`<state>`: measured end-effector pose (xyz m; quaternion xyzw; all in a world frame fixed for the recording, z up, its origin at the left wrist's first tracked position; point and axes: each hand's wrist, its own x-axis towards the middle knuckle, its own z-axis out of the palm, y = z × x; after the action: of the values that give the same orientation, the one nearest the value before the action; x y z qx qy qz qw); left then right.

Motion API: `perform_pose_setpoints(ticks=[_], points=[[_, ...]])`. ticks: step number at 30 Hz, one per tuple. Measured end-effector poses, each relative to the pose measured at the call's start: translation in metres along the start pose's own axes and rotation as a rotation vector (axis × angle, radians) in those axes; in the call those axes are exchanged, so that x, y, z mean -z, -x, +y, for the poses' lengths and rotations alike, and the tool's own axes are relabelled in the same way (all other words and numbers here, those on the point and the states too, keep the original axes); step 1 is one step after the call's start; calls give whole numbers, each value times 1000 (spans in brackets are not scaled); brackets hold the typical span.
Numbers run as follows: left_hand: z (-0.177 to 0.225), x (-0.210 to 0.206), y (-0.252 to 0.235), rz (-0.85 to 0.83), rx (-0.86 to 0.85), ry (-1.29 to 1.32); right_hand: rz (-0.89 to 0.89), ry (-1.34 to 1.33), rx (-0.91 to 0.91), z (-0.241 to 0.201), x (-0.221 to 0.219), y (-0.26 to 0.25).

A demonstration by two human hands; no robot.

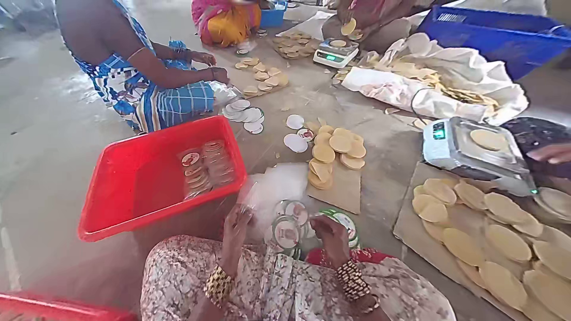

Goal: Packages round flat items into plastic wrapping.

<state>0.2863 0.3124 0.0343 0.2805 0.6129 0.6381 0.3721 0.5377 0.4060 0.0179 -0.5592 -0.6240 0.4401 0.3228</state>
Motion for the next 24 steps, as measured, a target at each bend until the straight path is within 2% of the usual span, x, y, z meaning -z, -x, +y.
perform_pose_setpoints(ticks=[3, 5, 11, 16, 18, 21, 22, 24], points=[[6, 9, 30, -54, 56, 117, 2, -370, -129, -21, 11, 9], [4, 13, 46, -22, 86, 153, 4, -511, -187, -34, 18, 15], [3, 16, 62, 10, 151, 204, -92, -564, -108, -33, 29, 22], [-5, 5, 54, 94, 86, 248, -105, -553, -127, -25, 20, 20], [-5, -1, 52, 160, 87, 264, -120, -396, -131, -21, 18, 12], [-1, 0, 52, 136, 75, 223, -319, 172, -72, -28, 16, 2], [0, 0, 52, 111, 64, 184, -347, 232, 21, -32, 12, 2], [3, -2, 51, 52, 53, 65, -329, 133, 234, -41, 1, 6]])
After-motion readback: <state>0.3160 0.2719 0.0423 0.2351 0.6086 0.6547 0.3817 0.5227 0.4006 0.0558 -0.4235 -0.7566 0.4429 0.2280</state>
